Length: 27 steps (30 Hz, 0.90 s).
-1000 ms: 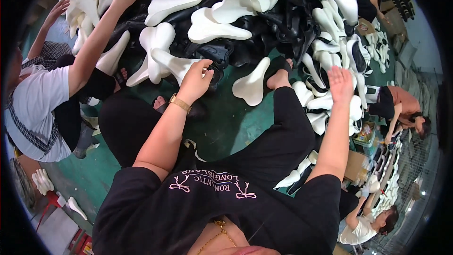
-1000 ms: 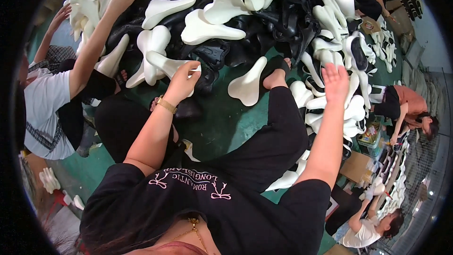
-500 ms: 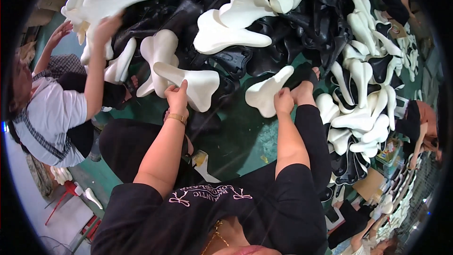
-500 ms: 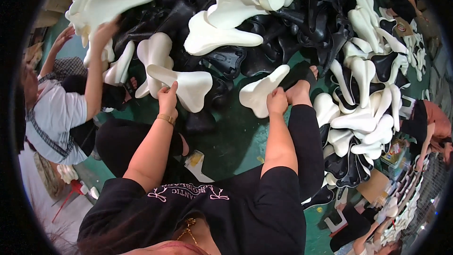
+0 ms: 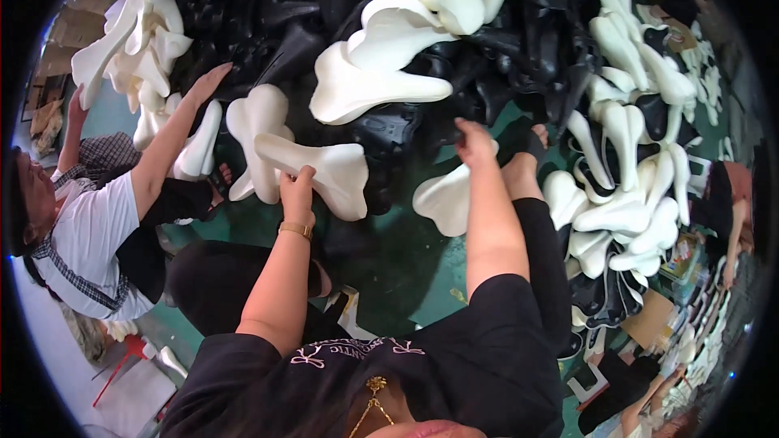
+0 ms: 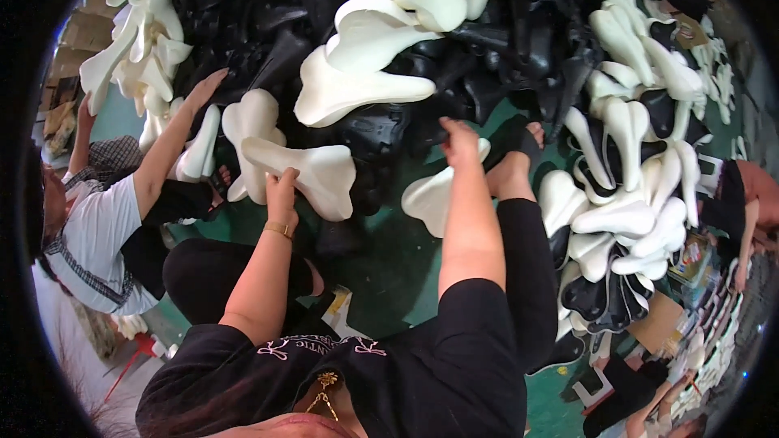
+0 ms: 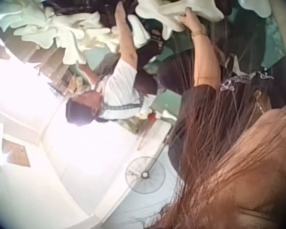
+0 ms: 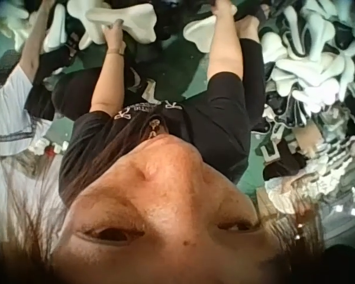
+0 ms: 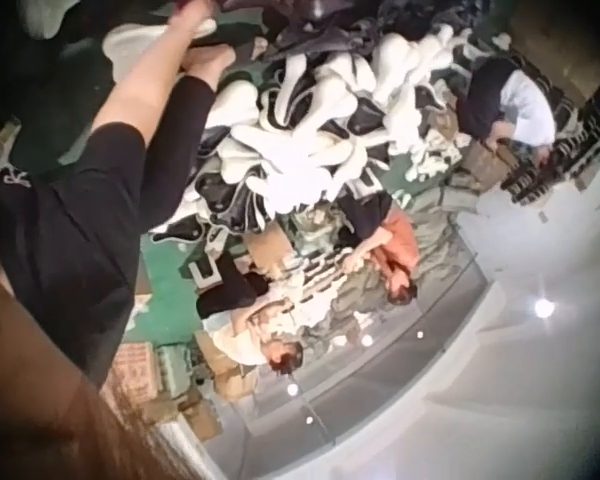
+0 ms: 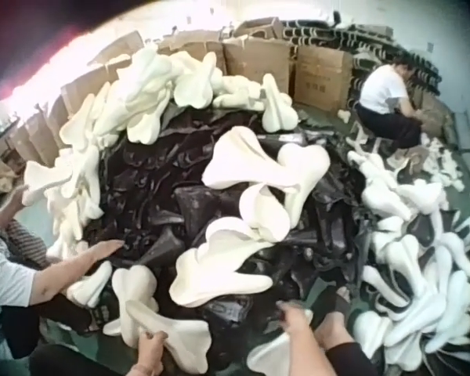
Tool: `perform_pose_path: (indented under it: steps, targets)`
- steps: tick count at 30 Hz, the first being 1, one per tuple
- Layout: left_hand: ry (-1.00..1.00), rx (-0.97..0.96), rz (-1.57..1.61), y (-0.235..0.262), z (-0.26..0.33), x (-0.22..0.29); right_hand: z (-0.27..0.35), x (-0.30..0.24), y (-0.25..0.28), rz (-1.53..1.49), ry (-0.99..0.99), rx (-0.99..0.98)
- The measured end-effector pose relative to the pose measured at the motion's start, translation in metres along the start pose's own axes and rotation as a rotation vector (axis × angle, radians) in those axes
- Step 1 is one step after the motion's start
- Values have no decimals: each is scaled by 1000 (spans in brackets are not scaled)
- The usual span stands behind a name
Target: Assembling and inspecting bicycle seat covers and bases on a factory floor.
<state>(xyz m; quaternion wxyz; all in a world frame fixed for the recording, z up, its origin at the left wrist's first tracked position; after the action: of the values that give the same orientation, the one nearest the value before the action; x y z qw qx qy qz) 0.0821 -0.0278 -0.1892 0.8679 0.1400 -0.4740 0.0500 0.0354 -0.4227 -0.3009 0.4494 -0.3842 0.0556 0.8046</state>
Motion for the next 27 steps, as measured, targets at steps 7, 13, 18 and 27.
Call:
perform_pose_path:
  steps: [7,13,18,27]
  targets:
    - [-552,-138,-207,0,39,48,116,28,-28,313,319,310]
    - [-173,-390,213,15,86,95,208,15,-10,-585,-107,-97]
    - [41,-586,588,13,103,101,347,-44,-63,-273,450,-358]
    - [67,-726,864,1,146,124,461,-24,-121,1069,1574,-197]
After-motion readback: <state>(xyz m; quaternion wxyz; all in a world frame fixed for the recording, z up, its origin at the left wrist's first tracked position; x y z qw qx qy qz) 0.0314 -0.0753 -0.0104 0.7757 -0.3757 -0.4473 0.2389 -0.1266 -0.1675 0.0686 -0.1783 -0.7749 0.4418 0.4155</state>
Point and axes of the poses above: each hand's wrist, its own z-axis away from the middle knuckle, its own y-axis out of the back of the hand, x = y × z, the point moved 4 cm from there along -z, towards the middle knuckle, and after that the axes turned 2 degrees about x, right-handed, at the moved point
